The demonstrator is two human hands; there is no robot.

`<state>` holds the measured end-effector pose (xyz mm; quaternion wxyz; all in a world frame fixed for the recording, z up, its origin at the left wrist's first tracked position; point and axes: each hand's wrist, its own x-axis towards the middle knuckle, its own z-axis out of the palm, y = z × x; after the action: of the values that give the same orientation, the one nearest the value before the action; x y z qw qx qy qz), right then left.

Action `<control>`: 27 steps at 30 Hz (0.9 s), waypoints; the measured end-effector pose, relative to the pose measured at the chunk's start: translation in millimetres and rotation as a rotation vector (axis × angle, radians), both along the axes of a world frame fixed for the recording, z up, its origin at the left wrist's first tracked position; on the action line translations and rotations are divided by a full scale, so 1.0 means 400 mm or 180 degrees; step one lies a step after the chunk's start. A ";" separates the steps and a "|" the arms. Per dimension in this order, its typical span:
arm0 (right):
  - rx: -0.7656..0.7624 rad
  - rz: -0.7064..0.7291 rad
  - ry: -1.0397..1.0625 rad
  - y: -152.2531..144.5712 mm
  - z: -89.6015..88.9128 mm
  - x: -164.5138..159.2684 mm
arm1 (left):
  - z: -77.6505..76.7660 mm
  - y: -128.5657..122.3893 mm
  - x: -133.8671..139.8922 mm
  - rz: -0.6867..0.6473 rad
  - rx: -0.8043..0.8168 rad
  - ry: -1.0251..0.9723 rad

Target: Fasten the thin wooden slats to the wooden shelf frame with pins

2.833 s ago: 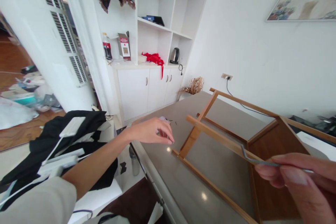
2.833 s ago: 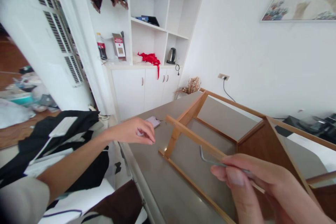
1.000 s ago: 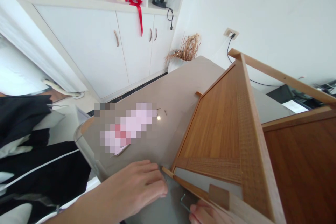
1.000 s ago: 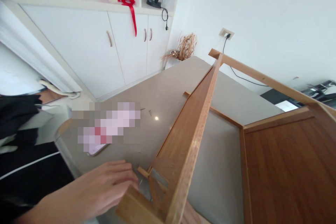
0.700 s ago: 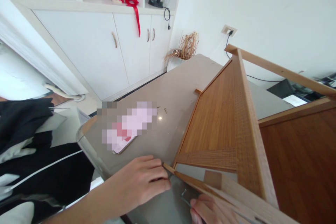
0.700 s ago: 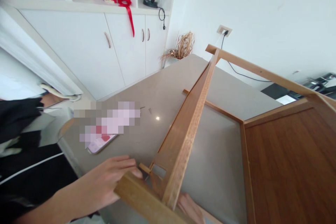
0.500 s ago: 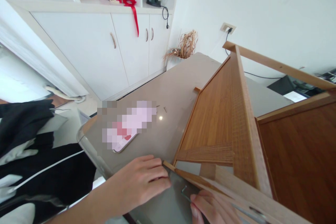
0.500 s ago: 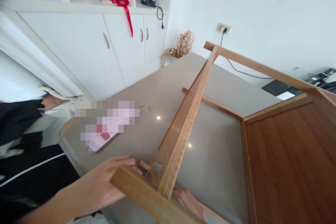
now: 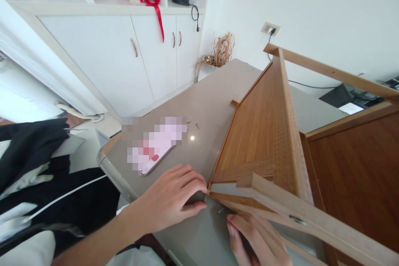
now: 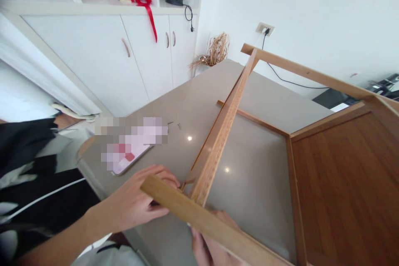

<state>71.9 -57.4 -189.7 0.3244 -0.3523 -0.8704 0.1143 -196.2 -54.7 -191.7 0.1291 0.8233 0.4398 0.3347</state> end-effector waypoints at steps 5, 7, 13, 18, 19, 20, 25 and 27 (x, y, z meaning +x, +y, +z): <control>0.0126 0.0343 -0.0143 0.007 0.005 -0.005 | -0.007 0.004 -0.006 -0.0088 0.0205 0.0027; 0.0062 0.0410 -0.0075 0.008 0.014 -0.016 | -0.004 0.002 -0.006 -0.0094 0.0351 0.0067; -0.0064 0.0455 0.0031 0.004 0.030 -0.035 | -0.001 -0.004 -0.004 -0.0147 0.0327 0.0117; -0.0060 0.0431 0.0036 0.001 0.030 -0.037 | -0.007 -0.005 -0.006 -0.0173 0.0292 0.0073; -0.0072 0.0424 0.0029 0.001 0.032 -0.038 | -0.008 -0.006 -0.006 -0.0160 0.0300 0.0085; -0.0078 0.0410 0.0018 0.001 0.034 -0.039 | -0.009 -0.007 -0.006 -0.0144 0.0301 0.0104; -0.0107 0.0341 -0.0105 0.001 0.042 -0.039 | -0.011 -0.016 -0.003 -0.0101 0.0252 0.0238; -0.0120 0.0331 -0.0105 0.000 0.041 -0.038 | -0.011 -0.019 -0.002 -0.0082 0.0265 0.0225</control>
<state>56.6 -57.4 -173.2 0.2970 -0.3145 -0.8904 0.1416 -197.2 -62.4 -196.0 0.0834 0.8449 0.4192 0.3217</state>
